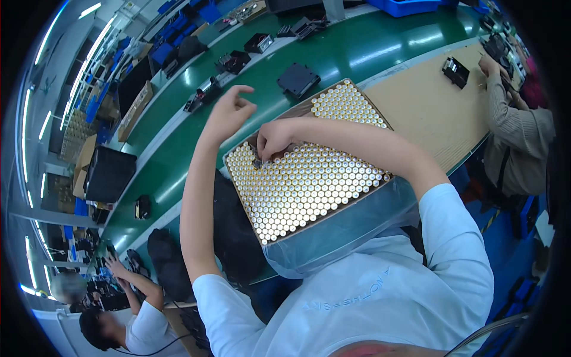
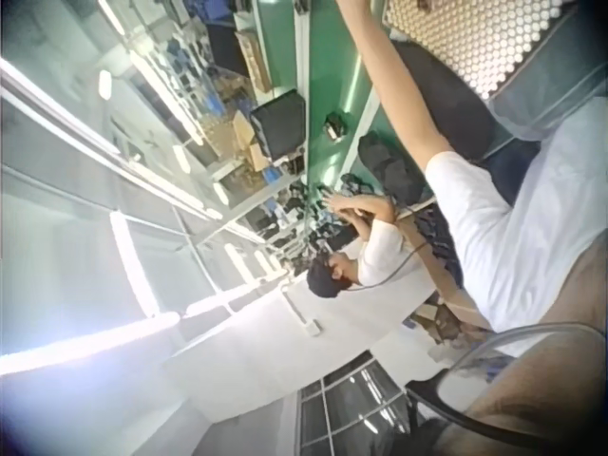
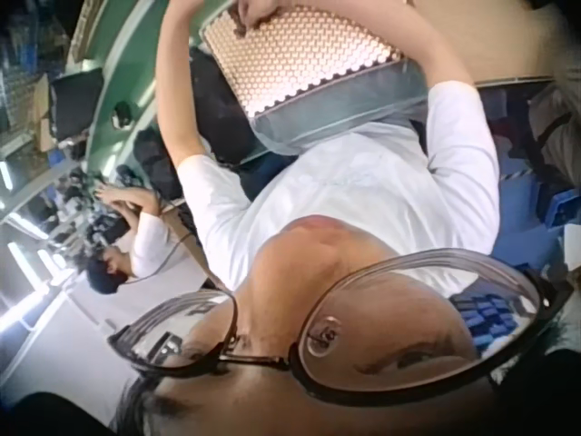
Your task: Assembling cylindrical battery cells into a grid tray using a specialized jig and hand tool.
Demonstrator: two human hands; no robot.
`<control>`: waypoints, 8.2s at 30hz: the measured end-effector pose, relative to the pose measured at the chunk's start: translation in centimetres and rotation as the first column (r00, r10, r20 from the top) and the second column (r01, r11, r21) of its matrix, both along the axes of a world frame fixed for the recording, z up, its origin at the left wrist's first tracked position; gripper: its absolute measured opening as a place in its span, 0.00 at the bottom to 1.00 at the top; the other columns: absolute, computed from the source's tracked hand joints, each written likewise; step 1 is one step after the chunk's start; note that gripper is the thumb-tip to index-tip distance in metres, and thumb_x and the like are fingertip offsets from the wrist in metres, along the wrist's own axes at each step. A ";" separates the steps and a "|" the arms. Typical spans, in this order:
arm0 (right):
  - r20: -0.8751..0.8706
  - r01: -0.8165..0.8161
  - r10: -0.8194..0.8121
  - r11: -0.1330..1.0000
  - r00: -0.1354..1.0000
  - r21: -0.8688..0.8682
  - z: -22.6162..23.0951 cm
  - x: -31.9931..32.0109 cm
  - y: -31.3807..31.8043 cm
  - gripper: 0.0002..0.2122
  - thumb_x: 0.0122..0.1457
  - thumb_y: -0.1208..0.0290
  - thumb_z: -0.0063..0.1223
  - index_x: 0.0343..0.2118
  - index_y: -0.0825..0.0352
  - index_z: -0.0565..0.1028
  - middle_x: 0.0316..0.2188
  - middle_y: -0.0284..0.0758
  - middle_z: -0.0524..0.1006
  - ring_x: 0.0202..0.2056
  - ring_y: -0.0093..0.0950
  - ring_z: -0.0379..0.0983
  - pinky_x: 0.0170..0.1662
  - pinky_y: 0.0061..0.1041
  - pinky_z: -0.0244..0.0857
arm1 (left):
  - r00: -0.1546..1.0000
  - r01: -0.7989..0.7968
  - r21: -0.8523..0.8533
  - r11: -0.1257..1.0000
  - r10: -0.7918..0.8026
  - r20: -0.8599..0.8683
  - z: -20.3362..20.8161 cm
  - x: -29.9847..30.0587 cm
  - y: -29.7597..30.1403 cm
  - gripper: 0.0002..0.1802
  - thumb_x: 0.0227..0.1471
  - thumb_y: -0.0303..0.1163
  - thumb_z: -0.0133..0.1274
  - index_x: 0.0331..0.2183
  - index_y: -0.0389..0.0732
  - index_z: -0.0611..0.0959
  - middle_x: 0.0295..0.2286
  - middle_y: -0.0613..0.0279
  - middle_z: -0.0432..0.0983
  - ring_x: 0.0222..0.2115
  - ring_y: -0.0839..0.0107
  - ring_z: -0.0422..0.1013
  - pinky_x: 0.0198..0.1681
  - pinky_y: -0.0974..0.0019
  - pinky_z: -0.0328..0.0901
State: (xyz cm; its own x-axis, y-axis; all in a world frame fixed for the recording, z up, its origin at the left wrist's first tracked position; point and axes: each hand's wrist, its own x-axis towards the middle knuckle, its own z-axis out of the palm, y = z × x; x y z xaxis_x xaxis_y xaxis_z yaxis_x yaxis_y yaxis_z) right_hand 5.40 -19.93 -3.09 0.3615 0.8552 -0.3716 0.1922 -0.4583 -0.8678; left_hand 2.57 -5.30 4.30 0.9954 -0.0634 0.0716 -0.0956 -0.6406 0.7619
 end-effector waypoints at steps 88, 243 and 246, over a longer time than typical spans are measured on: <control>0.656 0.143 -0.301 0.948 0.692 0.283 6.9 6.7 4.4 0.09 0.44 0.73 0.57 0.26 0.73 0.81 0.18 0.37 0.78 0.16 0.26 0.72 0.24 0.22 0.69 | 0.916 -0.386 -0.819 0.424 0.284 -0.284 -5.5 1.9 3.0 0.21 0.59 0.37 0.50 0.48 0.33 0.68 0.41 0.48 0.70 0.39 0.63 0.72 0.37 0.61 0.74; 0.509 0.246 -0.296 0.955 0.808 0.164 5.4 -0.5 0.9 0.11 0.53 0.69 0.56 0.35 0.71 0.78 0.25 0.37 0.79 0.24 0.24 0.74 0.30 0.21 0.71 | 0.865 -0.470 -0.787 0.401 0.388 -0.318 -5.5 1.1 6.8 0.13 0.56 0.22 0.46 0.44 0.30 0.71 0.39 0.46 0.71 0.41 0.59 0.71 0.44 0.56 0.69; 0.316 0.237 -0.186 0.963 0.930 -0.131 5.3 -1.5 0.8 0.10 0.54 0.68 0.54 0.29 0.73 0.80 0.21 0.35 0.78 0.18 0.22 0.72 0.24 0.20 0.70 | 0.868 -0.462 -0.764 0.450 0.406 -0.286 -5.5 1.3 6.4 0.14 0.55 0.22 0.46 0.44 0.30 0.70 0.40 0.45 0.71 0.41 0.58 0.72 0.45 0.56 0.69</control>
